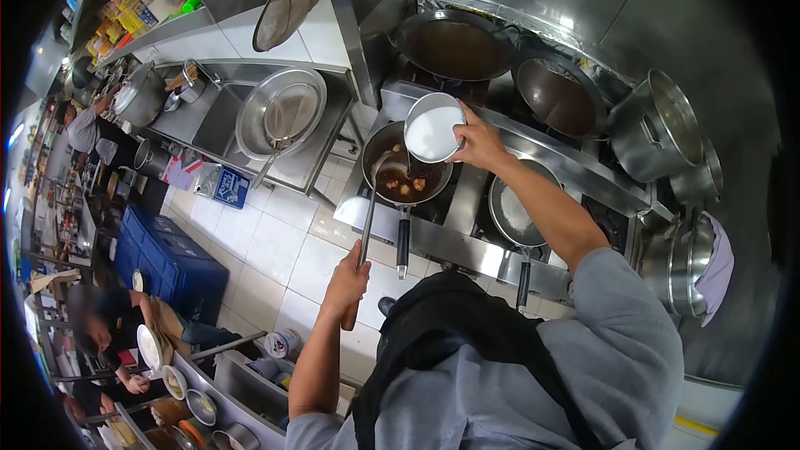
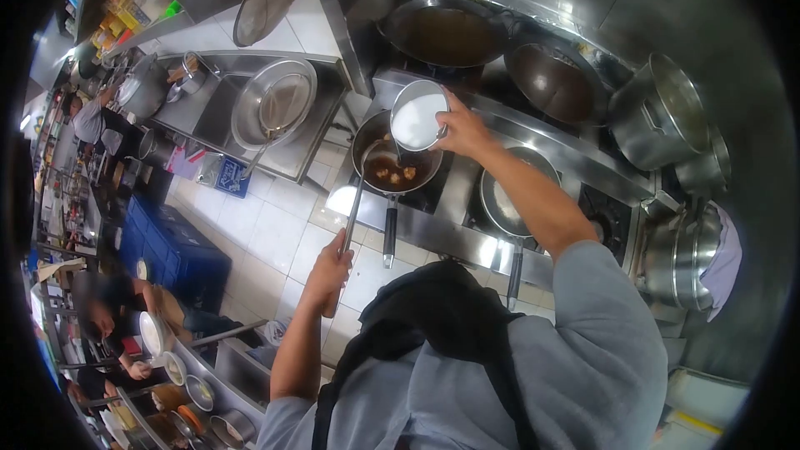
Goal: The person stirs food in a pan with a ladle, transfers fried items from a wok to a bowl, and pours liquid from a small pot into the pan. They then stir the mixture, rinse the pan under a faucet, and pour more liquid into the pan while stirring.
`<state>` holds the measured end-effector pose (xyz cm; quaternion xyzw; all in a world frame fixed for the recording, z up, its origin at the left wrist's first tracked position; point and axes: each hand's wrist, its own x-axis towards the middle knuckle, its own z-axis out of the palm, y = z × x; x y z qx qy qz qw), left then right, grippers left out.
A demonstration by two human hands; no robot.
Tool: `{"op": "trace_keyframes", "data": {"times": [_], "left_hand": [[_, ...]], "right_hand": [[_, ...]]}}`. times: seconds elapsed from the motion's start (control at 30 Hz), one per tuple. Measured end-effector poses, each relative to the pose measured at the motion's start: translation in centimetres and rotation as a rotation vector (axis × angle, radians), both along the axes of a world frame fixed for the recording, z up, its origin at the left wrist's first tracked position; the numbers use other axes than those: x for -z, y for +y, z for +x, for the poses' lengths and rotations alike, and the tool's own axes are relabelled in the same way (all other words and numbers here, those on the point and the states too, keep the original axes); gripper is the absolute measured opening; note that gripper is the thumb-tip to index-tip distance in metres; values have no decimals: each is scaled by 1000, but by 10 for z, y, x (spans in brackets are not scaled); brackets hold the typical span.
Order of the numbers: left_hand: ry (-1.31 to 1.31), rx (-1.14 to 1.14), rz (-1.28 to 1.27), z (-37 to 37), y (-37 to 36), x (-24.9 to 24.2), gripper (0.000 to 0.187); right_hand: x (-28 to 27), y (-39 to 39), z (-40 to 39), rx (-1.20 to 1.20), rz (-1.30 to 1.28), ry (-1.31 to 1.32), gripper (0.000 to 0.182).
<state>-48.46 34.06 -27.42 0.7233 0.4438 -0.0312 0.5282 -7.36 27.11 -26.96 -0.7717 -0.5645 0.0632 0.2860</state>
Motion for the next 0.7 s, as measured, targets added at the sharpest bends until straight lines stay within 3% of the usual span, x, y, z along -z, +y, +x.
{"op": "trace_keyframes", "data": {"times": [0.07, 0.13, 0.17, 0.23, 0.27, 0.33, 0.53, 0.7], "left_hand": [[15, 26, 104, 1, 11, 45, 61], [-313, 122, 683, 2, 23, 111, 60], [-313, 116, 685, 9, 22, 111, 60], [-201, -110, 149, 40, 18, 103, 62], [-202, -117, 150, 51, 15, 98, 62], [-251, -257, -262, 68, 6, 83, 64], [-400, -269, -587, 65, -9, 90, 67], [-310, -189, -540, 23, -8, 53, 65]], "right_hand": [[4, 0, -1, 0, 46, -54, 49], [7, 1, 0, -4, 51, -58, 49], [7, 2, 1, -6, 54, -62, 49], [5, 3, 1, -7, 53, -69, 49], [4, 3, 0, -3, 52, -74, 49], [4, 4, 1, -10, 47, -62, 49], [-4, 2, -2, -12, 31, -26, 47], [-7, -1, 0, 26, 3, -37, 45]]}}
